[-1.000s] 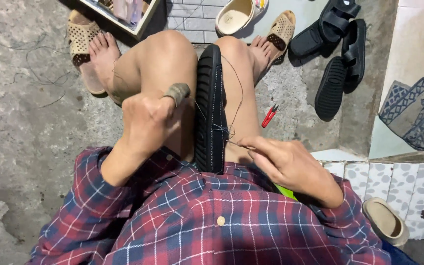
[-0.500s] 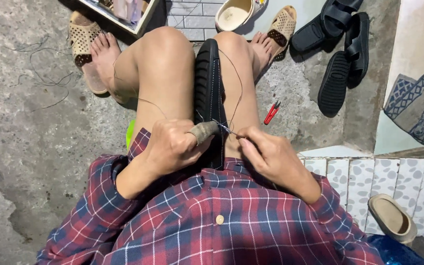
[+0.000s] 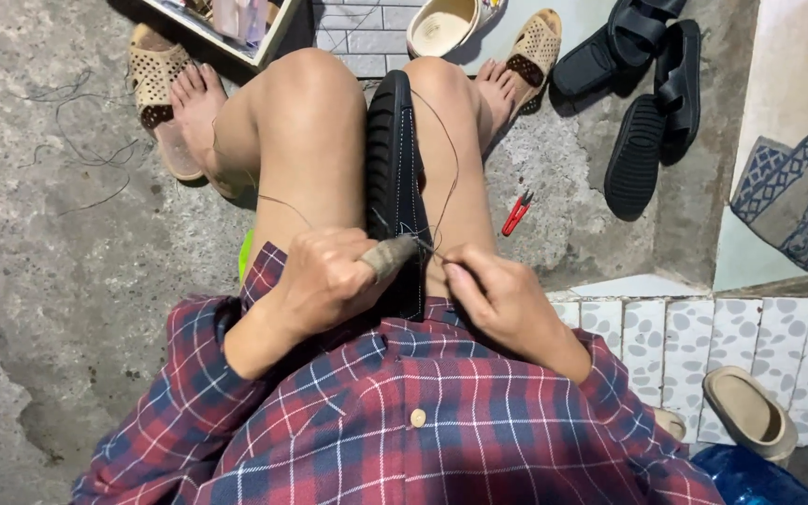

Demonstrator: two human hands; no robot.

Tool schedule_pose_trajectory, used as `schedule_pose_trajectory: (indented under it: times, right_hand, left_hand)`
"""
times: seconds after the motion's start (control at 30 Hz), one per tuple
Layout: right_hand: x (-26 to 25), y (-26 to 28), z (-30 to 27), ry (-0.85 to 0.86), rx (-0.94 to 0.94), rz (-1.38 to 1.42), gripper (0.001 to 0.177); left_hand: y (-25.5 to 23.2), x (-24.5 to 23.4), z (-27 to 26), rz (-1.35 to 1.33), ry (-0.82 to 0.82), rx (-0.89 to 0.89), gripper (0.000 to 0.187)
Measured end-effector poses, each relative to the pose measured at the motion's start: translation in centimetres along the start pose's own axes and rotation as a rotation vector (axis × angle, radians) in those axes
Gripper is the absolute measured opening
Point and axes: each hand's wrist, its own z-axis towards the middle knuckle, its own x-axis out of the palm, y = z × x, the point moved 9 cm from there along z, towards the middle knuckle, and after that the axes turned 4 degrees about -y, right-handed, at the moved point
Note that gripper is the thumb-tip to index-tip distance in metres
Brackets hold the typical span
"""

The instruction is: Hand-sewing a sandal sole to the upper using an awl and thread

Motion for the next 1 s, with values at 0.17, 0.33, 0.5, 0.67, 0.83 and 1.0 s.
schedule_pose_trajectory:
  times: [0.17,0.33,0.5,0.67,0.83,1.0]
  right_hand:
    - [1.4,0.0,0.5,0.051,-0.021,-0.121,0.017]
    - [1.4,0.0,0.7,0.037,-0.02,-0.064,0.016]
    - [-0.8,0.8,-1.3,0.088,-0.104,0.277,0.014]
    - [-13.7,4.6,-2.9,0.07,-0.569,0.963,0.052]
    - [-11.7,2.4,-1.6,-0.202,-0.464,0.628,0.032]
    - [-1.5,3.8,2.4,-0.115,-0.318,0.093,0.048]
  left_hand:
    - [-0.4,-0.8,-1.2,0.014,0.04,0.074,0.028]
    - [0.2,-0.6,-2.2,0.006,0.037,0.061,0.029]
    - [1.1,-0.7,-3.2,0.053,0.049,-0.005,0.017]
    - [6.8,0.0,-7.4,0.37,0.388,-0.445,0.061]
    - [6.1,-1.1,-5.2,-0.287,0.483,-0.651,0.03]
    - [6.6,0.6,-2.9,-1.0,0.237,-0.721,0.03]
